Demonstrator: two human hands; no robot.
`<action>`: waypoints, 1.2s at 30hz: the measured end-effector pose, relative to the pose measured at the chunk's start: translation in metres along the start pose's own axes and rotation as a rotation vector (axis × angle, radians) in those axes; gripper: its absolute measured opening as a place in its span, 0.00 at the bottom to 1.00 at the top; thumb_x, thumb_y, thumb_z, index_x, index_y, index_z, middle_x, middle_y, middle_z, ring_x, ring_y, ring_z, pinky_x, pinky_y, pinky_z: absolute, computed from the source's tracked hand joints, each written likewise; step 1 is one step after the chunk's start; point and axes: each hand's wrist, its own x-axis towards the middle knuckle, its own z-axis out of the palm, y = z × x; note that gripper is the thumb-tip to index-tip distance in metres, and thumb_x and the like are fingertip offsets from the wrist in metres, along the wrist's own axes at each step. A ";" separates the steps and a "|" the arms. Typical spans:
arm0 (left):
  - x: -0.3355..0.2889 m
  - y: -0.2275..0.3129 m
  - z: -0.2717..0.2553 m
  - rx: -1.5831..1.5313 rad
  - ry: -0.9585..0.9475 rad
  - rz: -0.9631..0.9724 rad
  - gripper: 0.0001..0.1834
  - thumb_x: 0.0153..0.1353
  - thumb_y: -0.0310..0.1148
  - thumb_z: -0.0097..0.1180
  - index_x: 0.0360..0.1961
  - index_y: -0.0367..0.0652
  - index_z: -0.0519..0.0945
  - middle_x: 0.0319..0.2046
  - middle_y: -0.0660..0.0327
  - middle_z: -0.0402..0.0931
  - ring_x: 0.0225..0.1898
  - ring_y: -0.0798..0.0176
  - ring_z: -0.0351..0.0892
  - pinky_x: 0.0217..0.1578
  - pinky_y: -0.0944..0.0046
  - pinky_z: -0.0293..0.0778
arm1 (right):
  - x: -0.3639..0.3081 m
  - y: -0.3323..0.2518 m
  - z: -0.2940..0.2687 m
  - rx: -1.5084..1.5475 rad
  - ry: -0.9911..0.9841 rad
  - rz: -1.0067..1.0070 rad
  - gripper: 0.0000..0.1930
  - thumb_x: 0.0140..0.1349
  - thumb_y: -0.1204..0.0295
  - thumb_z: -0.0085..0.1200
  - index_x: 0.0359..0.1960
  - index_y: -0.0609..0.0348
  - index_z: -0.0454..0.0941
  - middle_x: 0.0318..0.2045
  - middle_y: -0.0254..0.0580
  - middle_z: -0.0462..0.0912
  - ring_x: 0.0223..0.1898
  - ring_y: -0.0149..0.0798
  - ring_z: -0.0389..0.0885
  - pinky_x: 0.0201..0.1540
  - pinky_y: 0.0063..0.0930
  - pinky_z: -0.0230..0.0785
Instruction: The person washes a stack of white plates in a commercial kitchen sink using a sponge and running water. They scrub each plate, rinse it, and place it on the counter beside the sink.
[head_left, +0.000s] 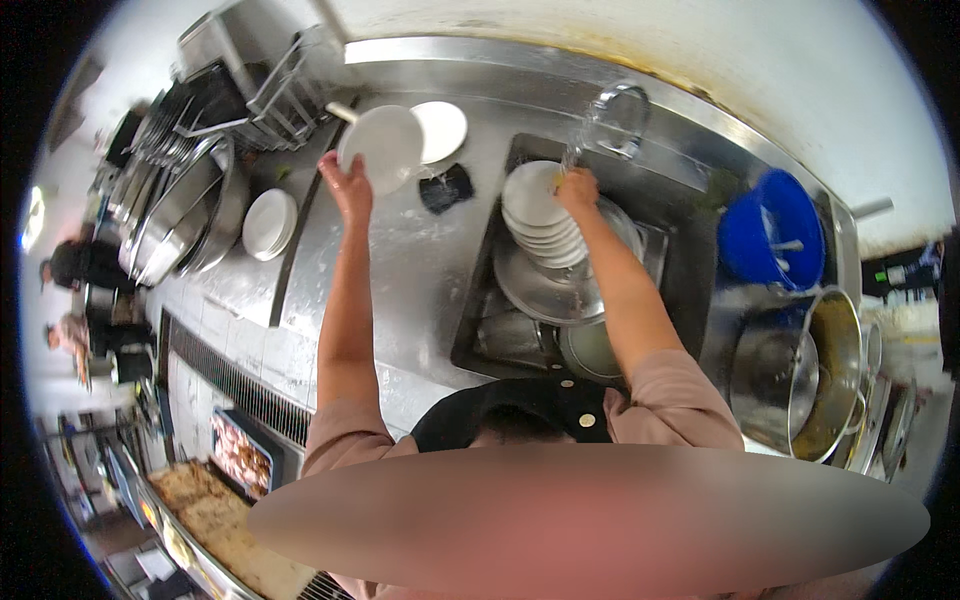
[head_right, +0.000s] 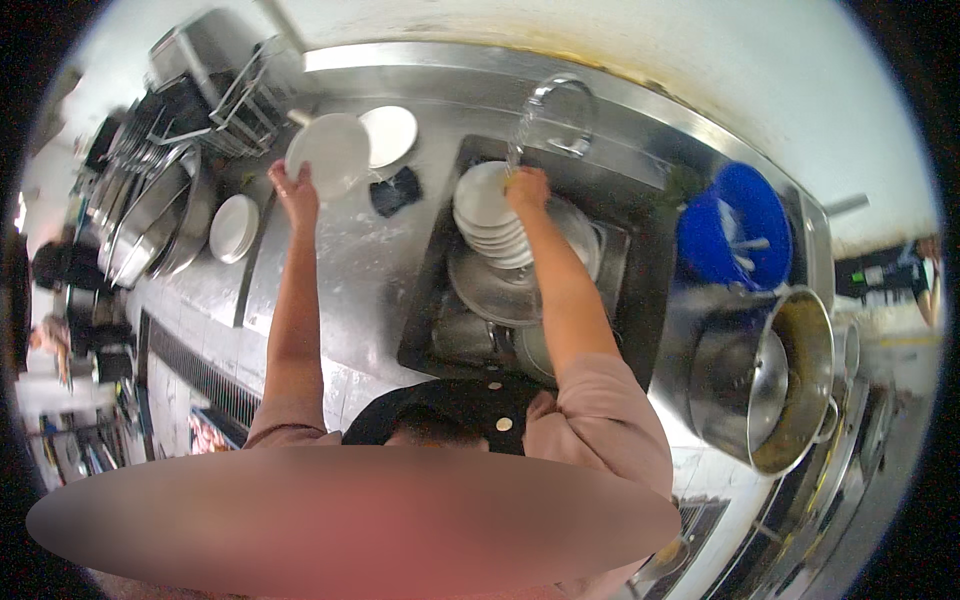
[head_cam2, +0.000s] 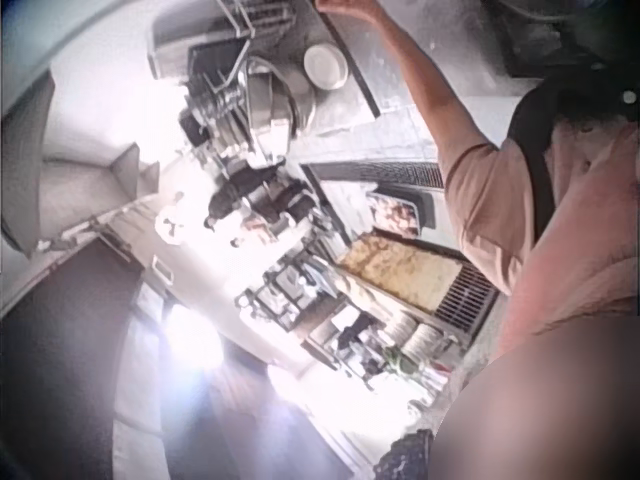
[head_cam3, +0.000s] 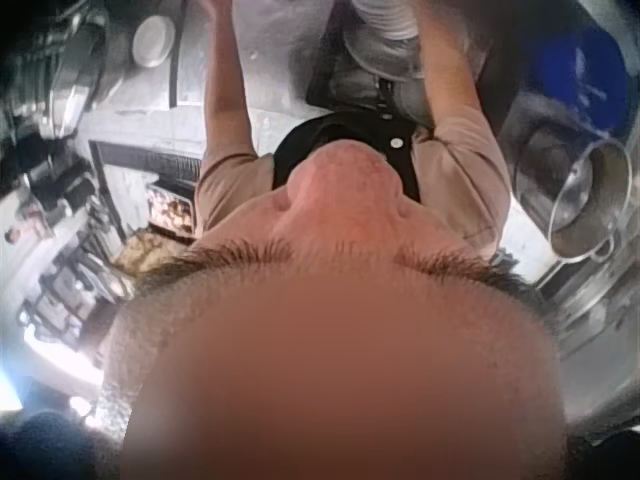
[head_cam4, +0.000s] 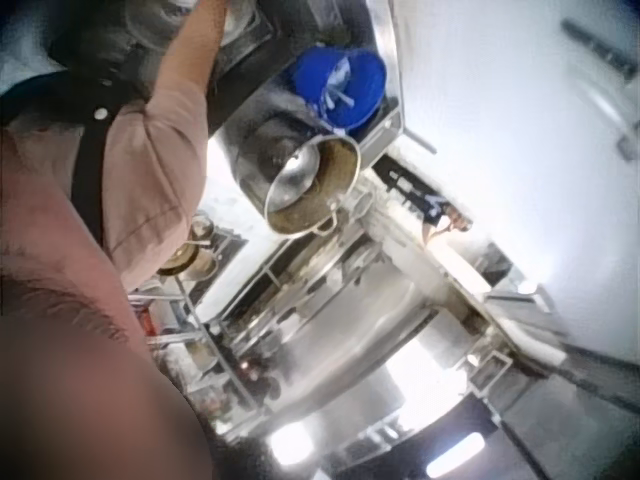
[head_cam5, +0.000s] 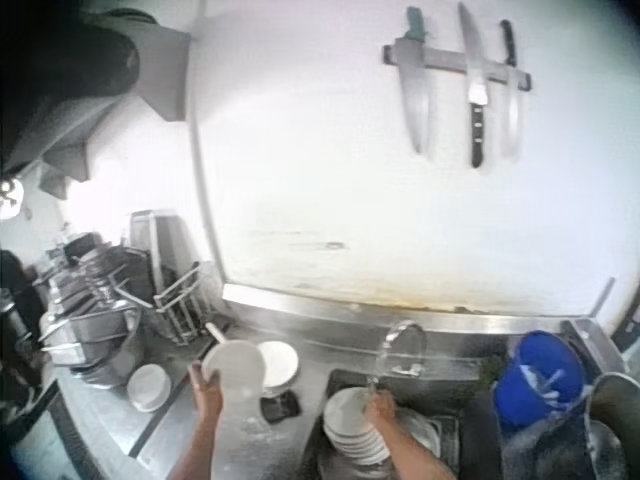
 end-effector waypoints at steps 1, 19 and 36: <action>0.010 -0.020 -0.025 -0.099 0.098 -0.168 0.16 0.53 0.23 0.52 0.42 0.37 0.62 0.36 0.56 0.64 0.37 0.62 0.65 0.41 0.63 0.64 | 0.002 0.002 0.002 0.099 -0.010 0.046 0.25 0.42 0.54 0.61 0.37 0.60 0.75 0.38 0.53 0.77 0.43 0.52 0.75 0.46 0.41 0.68; 0.049 -0.223 -0.170 0.617 0.303 -1.219 0.33 0.48 0.35 0.52 0.54 0.32 0.59 0.57 0.40 0.53 0.59 0.44 0.55 0.56 0.50 0.55 | -0.021 0.003 -0.035 0.401 0.154 -0.229 0.14 0.48 0.70 0.55 0.39 0.56 0.72 0.33 0.52 0.78 0.39 0.53 0.76 0.40 0.42 0.67; -0.144 0.060 0.134 -0.530 -0.730 -0.706 0.24 0.63 0.46 0.39 0.51 0.37 0.69 0.40 0.51 0.74 0.40 0.54 0.75 0.41 0.59 0.69 | -0.017 -0.008 -0.027 0.335 0.293 -0.064 0.21 0.53 0.53 0.51 0.40 0.57 0.75 0.29 0.48 0.79 0.31 0.47 0.78 0.37 0.37 0.68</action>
